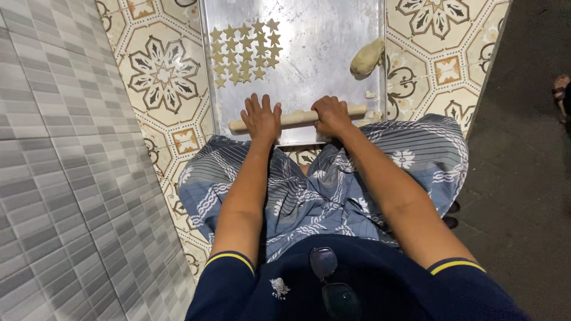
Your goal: Rolling out dough and using a star-shaped cutter to prepare cookies on a baking tray
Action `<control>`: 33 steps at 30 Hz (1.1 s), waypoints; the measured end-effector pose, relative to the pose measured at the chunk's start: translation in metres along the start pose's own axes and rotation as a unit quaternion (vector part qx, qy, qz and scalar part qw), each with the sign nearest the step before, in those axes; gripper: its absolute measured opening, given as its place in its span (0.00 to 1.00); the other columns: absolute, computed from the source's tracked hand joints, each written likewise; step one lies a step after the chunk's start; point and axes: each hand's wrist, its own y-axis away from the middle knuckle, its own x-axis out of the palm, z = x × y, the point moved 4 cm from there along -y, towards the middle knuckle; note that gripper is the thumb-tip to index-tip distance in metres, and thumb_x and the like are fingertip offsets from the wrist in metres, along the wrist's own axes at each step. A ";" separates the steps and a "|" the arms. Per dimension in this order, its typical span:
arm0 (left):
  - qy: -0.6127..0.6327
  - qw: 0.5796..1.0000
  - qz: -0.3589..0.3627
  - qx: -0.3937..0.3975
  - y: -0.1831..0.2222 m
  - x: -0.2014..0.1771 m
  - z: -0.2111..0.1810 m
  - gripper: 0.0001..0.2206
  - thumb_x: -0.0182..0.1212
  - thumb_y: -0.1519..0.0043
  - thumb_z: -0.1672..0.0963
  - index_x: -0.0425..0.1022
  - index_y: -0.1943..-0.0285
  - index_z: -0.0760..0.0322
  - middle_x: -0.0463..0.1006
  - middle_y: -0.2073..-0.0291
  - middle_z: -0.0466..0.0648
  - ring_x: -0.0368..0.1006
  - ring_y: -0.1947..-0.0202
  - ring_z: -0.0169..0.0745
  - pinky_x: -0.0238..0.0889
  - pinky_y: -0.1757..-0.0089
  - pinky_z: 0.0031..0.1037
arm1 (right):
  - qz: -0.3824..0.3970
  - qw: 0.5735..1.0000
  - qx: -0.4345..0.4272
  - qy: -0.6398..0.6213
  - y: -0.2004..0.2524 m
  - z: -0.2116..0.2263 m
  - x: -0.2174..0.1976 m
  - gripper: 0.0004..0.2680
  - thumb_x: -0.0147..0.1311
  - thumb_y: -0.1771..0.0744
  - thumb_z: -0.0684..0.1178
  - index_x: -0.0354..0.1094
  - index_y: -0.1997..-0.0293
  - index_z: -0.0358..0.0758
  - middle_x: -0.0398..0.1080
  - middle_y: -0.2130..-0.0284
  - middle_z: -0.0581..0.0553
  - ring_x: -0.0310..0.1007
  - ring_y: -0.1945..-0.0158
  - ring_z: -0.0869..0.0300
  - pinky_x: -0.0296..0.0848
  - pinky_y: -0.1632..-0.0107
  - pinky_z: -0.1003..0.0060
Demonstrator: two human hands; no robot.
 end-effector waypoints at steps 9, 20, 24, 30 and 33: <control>-0.024 0.997 0.036 -0.056 -0.001 -0.017 -0.011 0.25 0.36 0.27 0.43 0.58 0.28 0.55 0.52 0.26 0.59 0.41 0.24 0.61 0.39 0.33 0.57 | 0.081 0.992 0.060 0.075 -0.013 0.025 -0.031 0.23 0.31 0.28 0.66 0.49 0.24 0.52 0.47 0.25 0.40 0.43 0.24 0.44 0.52 0.33 0.42; -0.009 0.998 -0.015 -0.056 -0.024 -0.018 -0.010 0.25 0.41 0.28 0.45 0.55 0.26 0.57 0.48 0.25 0.61 0.37 0.23 0.64 0.36 0.33 0.60 | 0.068 0.989 0.108 0.074 -0.035 0.031 -0.038 0.23 0.28 0.27 0.65 0.46 0.22 0.47 0.44 0.24 0.36 0.38 0.23 0.39 0.45 0.31 0.37; -0.018 0.998 -0.037 -0.048 -0.042 -0.009 -0.006 0.26 0.41 0.29 0.45 0.54 0.25 0.56 0.46 0.24 0.60 0.35 0.23 0.65 0.35 0.34 0.62 | 0.063 0.989 0.114 0.066 -0.046 0.029 -0.041 0.23 0.29 0.27 0.64 0.47 0.22 0.47 0.43 0.24 0.36 0.36 0.22 0.38 0.44 0.30 0.36; 0.003 0.994 -0.104 -0.018 -0.060 -0.009 -0.004 0.25 0.47 0.30 0.47 0.55 0.26 0.59 0.46 0.25 0.63 0.37 0.24 0.68 0.36 0.35 0.65 | 0.053 0.991 0.119 0.044 -0.059 0.047 -0.071 0.22 0.30 0.27 0.60 0.47 0.22 0.45 0.44 0.24 0.34 0.37 0.22 0.37 0.42 0.30 0.36; -0.009 0.991 -0.132 -0.007 -0.065 -0.005 -0.003 0.25 0.48 0.31 0.48 0.56 0.27 0.60 0.48 0.26 0.63 0.39 0.25 0.68 0.38 0.35 0.65 | 0.033 0.992 0.110 0.046 -0.066 0.041 -0.064 0.22 0.32 0.28 0.59 0.49 0.23 0.45 0.46 0.25 0.34 0.39 0.23 0.36 0.44 0.31 0.36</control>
